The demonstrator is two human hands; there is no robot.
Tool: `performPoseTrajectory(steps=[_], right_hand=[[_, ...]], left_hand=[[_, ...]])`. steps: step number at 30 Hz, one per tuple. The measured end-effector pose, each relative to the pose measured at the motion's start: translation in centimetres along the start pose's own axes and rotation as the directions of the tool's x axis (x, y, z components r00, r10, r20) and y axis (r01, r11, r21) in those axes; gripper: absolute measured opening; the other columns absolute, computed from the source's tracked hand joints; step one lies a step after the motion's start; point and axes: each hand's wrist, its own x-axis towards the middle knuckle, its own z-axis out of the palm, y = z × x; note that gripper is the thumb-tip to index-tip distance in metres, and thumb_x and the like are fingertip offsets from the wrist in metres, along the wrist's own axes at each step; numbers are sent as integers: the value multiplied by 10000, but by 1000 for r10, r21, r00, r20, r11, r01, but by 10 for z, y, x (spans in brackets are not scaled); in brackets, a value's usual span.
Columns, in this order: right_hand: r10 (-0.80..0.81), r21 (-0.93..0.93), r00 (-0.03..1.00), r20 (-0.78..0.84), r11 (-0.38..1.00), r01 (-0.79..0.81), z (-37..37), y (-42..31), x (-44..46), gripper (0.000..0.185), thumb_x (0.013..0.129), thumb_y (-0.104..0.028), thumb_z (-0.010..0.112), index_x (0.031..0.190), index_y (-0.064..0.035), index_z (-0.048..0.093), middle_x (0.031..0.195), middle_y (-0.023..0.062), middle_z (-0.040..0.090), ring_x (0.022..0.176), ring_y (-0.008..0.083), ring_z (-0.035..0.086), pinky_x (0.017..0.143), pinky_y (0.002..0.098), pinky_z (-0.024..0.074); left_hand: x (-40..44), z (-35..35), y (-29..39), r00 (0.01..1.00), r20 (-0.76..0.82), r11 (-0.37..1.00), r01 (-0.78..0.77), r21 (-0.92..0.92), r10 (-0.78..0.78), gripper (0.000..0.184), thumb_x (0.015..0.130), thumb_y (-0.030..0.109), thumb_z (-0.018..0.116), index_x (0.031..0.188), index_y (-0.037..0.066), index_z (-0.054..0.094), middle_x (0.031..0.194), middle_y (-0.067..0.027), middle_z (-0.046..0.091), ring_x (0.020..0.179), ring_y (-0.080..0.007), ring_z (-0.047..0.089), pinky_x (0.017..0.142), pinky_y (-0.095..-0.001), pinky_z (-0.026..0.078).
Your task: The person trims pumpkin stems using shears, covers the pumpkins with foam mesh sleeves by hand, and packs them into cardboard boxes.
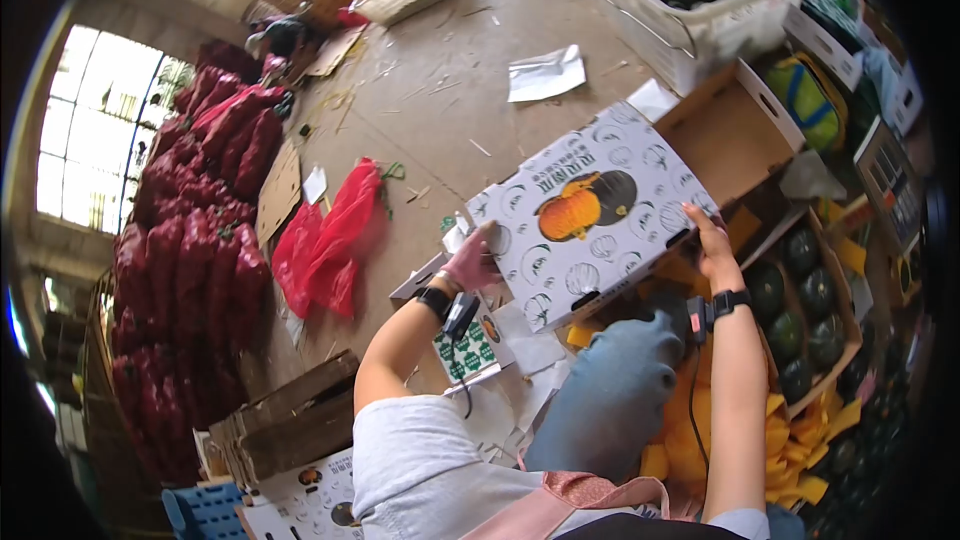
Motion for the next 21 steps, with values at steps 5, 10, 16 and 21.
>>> performPoseTrajectory(steps=[5,10,16,21], right_hand=[[-52,-90,999,11,995,53,-2,8,4,481,748,-149,727,1172,-55,521,1086,50,602,994,150,563,885,294,437],[-86,-212,996,-14,974,82,-5,4,0,523,760,-170,727,1200,-55,471,1089,49,593,1009,145,550,911,284,416],[-396,-691,916,-65,680,244,6,-3,-1,445,794,-266,714,1112,1,557,1062,124,611,977,236,566,878,333,427],[-661,-894,702,265,104,435,17,3,0,538,860,-396,587,1222,-18,464,1116,238,549,1059,374,493,886,410,407]], left_hand=[[31,-10,-19,985,77,980,-142,-138,154,600,792,578,572,1199,138,548,1164,-46,596,1055,-196,558,921,-400,427],[41,1,-40,982,82,970,-152,-191,170,639,811,598,539,1269,155,482,1220,-48,562,1109,-224,527,962,-443,391],[23,6,-10,428,-176,273,-177,946,886,698,816,473,607,1357,106,363,1259,-165,474,1175,-338,460,997,-429,361],[76,19,11,408,-99,99,23,995,907,398,932,333,407,1206,62,505,1175,-231,530,1115,-368,488,951,-414,401]])
